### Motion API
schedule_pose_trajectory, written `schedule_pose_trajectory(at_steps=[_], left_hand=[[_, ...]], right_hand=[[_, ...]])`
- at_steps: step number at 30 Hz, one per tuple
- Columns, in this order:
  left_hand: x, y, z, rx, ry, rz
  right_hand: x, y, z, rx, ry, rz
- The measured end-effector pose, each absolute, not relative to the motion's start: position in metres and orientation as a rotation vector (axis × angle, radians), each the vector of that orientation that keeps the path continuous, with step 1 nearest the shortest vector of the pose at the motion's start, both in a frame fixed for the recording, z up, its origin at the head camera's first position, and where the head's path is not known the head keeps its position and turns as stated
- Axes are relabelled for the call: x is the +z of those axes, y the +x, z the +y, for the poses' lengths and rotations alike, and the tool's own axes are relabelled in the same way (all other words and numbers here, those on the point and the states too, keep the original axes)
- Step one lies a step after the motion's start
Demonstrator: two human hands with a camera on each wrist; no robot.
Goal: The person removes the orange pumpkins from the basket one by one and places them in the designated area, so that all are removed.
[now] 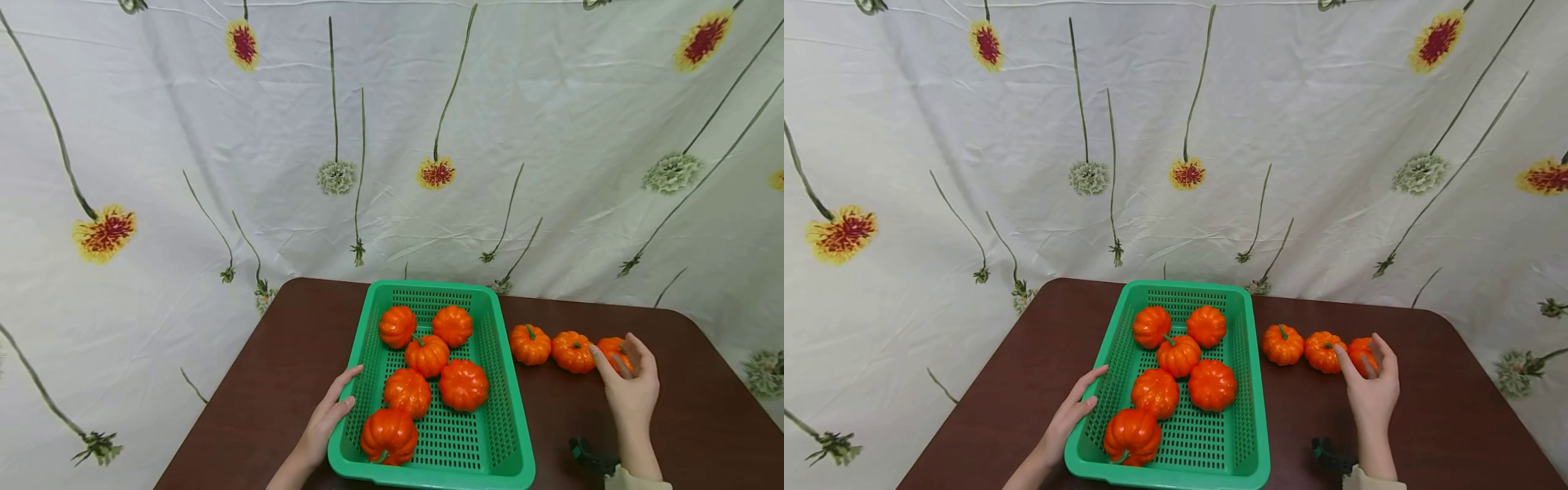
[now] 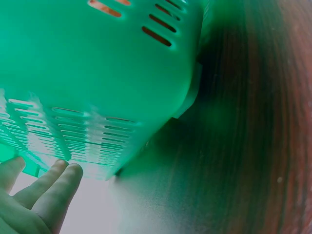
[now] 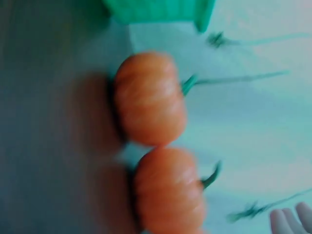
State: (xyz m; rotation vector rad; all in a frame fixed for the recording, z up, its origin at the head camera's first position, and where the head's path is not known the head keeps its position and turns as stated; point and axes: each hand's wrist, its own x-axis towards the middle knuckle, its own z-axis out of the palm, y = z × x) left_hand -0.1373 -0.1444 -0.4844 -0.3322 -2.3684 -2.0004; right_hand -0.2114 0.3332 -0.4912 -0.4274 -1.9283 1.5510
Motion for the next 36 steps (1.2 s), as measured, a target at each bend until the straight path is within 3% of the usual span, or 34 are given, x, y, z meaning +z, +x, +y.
schedule_pose_trajectory(at_steps=[5,9,16,19,36], left_hand=[[-0.484,-0.137,-0.145,-1.993,-0.324,-2.378],[-0.484,-0.136,-0.145,-1.997,-0.321,-2.382],[-0.483,-0.136,-0.145,-2.001,-0.32,-2.377],[-0.483,-0.136,-0.145,-2.001,-0.323,-2.378],[-0.482,-0.137,-0.143,-1.989,-0.311,-2.387]], right_hand=[[-0.47,-0.208,0.312,1.533,-0.25,-2.077],[-0.49,-0.22,0.313,1.468,0.075,-2.166],[-0.416,-0.182,0.251,1.439,0.386,-2.394],[-0.406,-0.178,0.236,1.432,0.526,-2.416],[-0.413,-0.182,0.202,1.244,0.968,-2.539]])
